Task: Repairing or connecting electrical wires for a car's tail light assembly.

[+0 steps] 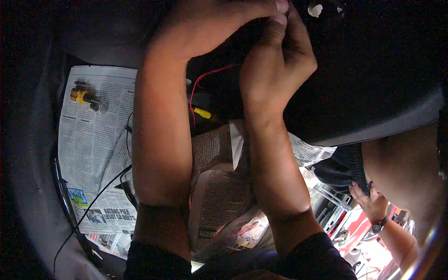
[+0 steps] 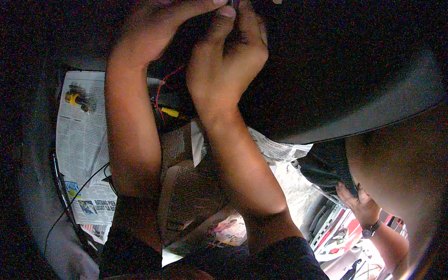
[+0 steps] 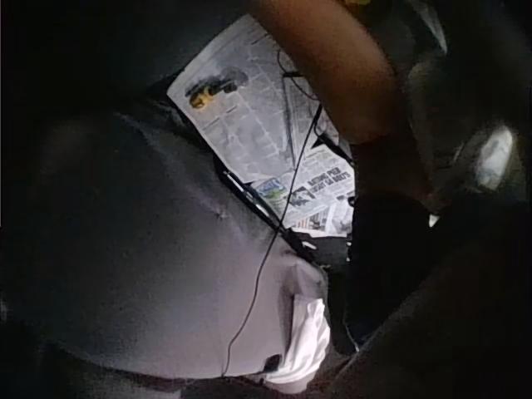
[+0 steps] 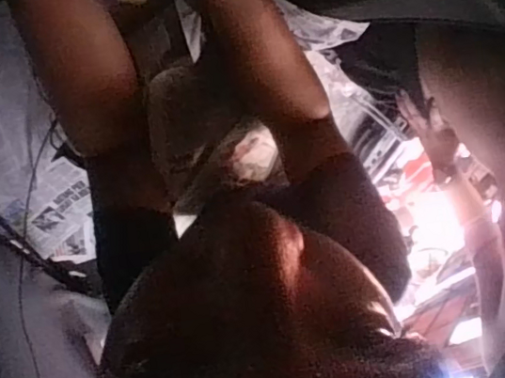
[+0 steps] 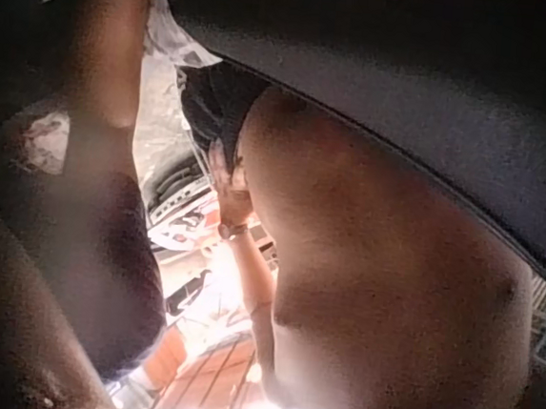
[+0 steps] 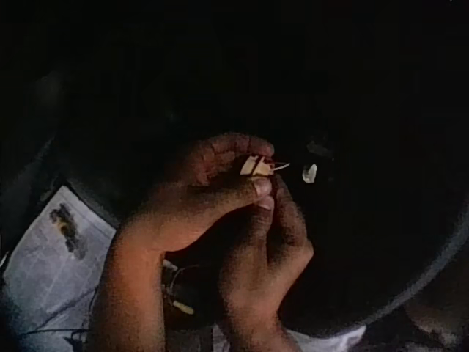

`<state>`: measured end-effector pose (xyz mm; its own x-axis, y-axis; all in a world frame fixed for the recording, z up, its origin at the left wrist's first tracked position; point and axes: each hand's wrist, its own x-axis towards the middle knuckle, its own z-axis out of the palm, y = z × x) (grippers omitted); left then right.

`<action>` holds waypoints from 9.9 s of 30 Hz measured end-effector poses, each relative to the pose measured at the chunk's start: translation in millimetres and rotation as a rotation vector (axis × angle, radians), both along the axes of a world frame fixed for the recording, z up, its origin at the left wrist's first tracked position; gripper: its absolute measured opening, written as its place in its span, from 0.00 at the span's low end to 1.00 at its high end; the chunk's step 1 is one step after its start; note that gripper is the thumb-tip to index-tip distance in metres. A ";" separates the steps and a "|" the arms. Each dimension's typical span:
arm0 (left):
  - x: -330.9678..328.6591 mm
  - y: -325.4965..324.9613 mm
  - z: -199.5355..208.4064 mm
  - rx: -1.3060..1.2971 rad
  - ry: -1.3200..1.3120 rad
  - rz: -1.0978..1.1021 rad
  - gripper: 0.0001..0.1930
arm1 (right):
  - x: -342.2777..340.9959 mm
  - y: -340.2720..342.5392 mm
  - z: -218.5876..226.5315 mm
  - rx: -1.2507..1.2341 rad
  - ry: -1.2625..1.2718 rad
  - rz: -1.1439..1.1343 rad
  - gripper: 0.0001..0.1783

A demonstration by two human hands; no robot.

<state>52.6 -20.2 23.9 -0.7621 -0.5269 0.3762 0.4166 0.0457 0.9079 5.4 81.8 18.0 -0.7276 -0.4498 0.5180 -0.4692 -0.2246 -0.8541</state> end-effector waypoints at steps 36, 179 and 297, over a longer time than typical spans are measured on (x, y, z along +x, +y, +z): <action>-1.6 0.4 -1.7 -0.011 0.006 0.033 0.19 | -9.1 1.2 -4.3 -0.055 -0.035 0.049 0.17; -5.3 -4.4 -9.0 0.110 0.071 -0.080 0.21 | -3.4 3.0 -8.4 -0.051 0.056 -0.095 0.16; -6.8 3.1 -3.3 -0.363 -0.154 0.273 0.09 | -5.2 -3.6 -14.4 -0.068 -0.255 0.040 0.13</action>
